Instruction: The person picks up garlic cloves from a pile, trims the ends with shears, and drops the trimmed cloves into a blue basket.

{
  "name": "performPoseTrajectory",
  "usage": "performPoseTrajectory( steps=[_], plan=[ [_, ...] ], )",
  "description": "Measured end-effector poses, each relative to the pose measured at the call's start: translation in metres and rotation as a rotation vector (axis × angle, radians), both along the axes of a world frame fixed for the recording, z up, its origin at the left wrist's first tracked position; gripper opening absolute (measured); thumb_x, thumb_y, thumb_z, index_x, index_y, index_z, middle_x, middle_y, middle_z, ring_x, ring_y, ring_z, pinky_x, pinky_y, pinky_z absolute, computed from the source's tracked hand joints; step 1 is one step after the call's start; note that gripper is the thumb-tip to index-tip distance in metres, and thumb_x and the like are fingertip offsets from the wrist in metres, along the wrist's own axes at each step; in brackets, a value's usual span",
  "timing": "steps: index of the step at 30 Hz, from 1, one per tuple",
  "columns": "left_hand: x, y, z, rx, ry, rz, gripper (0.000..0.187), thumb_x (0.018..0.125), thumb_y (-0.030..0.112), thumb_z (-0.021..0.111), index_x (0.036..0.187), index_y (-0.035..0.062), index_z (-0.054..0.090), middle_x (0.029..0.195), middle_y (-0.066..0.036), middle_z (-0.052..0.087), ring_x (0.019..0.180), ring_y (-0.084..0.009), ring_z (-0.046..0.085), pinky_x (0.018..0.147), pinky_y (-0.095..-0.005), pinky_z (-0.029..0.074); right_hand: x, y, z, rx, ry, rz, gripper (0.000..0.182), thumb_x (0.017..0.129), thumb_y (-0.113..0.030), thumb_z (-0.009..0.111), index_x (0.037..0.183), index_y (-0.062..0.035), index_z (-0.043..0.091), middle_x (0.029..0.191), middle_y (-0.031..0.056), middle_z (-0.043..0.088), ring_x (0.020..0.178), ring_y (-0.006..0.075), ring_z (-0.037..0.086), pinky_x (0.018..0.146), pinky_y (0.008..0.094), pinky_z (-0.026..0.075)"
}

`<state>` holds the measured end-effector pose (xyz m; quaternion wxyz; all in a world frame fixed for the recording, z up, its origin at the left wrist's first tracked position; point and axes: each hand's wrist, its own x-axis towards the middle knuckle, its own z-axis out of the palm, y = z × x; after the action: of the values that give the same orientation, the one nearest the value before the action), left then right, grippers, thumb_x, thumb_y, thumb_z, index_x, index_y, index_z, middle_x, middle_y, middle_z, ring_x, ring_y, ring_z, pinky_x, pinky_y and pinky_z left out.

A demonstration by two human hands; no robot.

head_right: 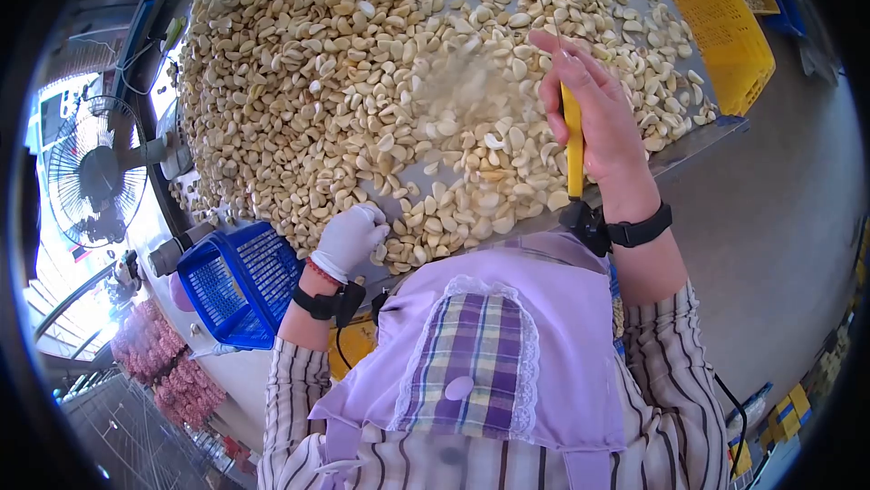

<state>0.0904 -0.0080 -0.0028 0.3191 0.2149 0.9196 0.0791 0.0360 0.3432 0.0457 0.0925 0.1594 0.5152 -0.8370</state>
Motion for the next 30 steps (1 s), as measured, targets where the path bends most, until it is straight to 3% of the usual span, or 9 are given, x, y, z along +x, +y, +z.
performPoseTrajectory(
  steps=[3,4,6,7,10,18,24,27,30],
  plan=[
    [-0.008,0.002,0.02,0.449,-0.37,0.633,0.019,0.084,0.02,0.057,0.091,0.0027,0.059,0.08,-0.007,0.063,0.063,-0.015,0.059,0.054,-0.0288,0.045,0.005,-0.009,-0.003,-0.003,-0.009,0.05,0.044,0.094,-0.031,0.049,0.127,-0.0022,0.047,0.066,-0.0005,0.049,0.046,0.0044,0.041,0.041,0.0159,0.033],
    [-0.011,0.003,0.028,0.447,-0.364,0.636,0.019,0.084,0.02,0.057,0.091,0.0027,0.059,0.08,-0.007,0.063,0.063,-0.015,0.059,0.054,-0.0288,0.045,0.005,-0.015,-0.003,0.016,-0.008,0.08,0.045,0.094,-0.031,0.048,0.128,-0.0012,0.045,0.065,-0.0005,0.048,0.045,0.004,0.04,0.04,0.0154,0.032],
    [-0.017,0.011,0.049,0.932,-0.693,1.141,0.019,0.085,0.02,0.058,0.093,0.0026,0.059,0.083,-0.004,0.063,0.058,-0.0072,0.05,0.049,-0.0218,0.038,0.007,-0.027,-0.001,0.009,0.011,0.129,0.044,0.093,-0.027,0.049,0.128,-0.0006,0.044,0.064,-0.0003,0.048,0.046,0.0032,0.04,0.041,0.0147,0.033],
    [-0.017,0.02,0.054,1.072,-0.64,1.141,0.022,0.087,0.018,0.056,0.1,0.0015,0.055,0.086,-0.007,0.059,0.046,-0.0054,0.041,0.042,-0.0186,0.031,0.009,-0.034,-0.003,0.036,0.018,0.212,0.043,0.093,-0.025,0.048,0.129,-0.0007,0.044,0.064,-0.0003,0.048,0.046,0.0032,0.04,0.041,0.0148,0.033],
    [-0.016,0.042,0.058,1.303,-0.614,1.198,0.021,0.088,0.015,0.057,0.103,0.0006,0.054,0.085,-0.007,0.062,0.051,-0.005,0.043,0.043,-0.0176,0.03,0.012,-0.053,0.011,0.094,-0.012,0.361,0.043,0.092,-0.017,0.049,0.133,-0.0053,0.042,0.066,-0.0001,0.051,0.047,0.0033,0.042,0.043,0.0151,0.035],
    [-0.016,0.064,0.067,1.381,-0.529,1.191,0.011,0.086,0.01,0.061,0.092,0.0014,0.057,0.079,-0.005,0.06,0.05,-0.0047,0.047,0.041,-0.0173,0.03,0.01,-0.075,0.022,0.512,0.252,0.892,0.064,0.082,-0.021,0.063,0.14,-0.0148,0.036,0.074,-0.0015,0.057,0.059,0.0043,0.045,0.055,0.0213,0.039],
    [-0.012,0.06,0.067,1.289,-0.387,1.071,0.013,0.083,0.009,0.064,0.094,0.003,0.059,0.076,-0.006,0.06,0.05,-0.0064,0.049,0.043,-0.0168,0.032,0.011,-0.083,0.007,0.378,0.329,0.92,0.051,0.085,-0.024,0.059,0.134,-0.0206,0.045,0.068,0.0018,0.056,0.059,0.0127,0.053,0.058,0.0268,0.044],
    [-0.017,0.045,0.05,1.967,-1.002,0.944,0.019,0.076,0.013,0.065,0.091,0.0044,0.058,0.077,-0.01,0.061,0.048,-0.0122,0.046,0.042,-0.02,0.033,0.009,-0.08,0.002,0.426,0.289,0.846,0.048,0.087,-0.024,0.057,0.133,-0.0178,0.046,0.066,-0.0002,0.055,0.055,0.0085,0.049,0.053,0.0236,0.042],
    [-0.034,0.046,0.048,2.0,-0.675,0.982,0.015,0.078,0.01,0.062,0.092,0.0061,0.057,0.08,-0.01,0.062,0.054,-0.0136,0.05,0.044,-0.0225,0.036,-0.008,-0.068,-0.005,0.09,-0.127,0.491,0.043,0.09,-0.016,0.05,0.133,-0.0119,0.045,0.062,-0.0028,0.047,0.048,0.0034,0.042,0.045,0.0169,0.036]
  ],
)
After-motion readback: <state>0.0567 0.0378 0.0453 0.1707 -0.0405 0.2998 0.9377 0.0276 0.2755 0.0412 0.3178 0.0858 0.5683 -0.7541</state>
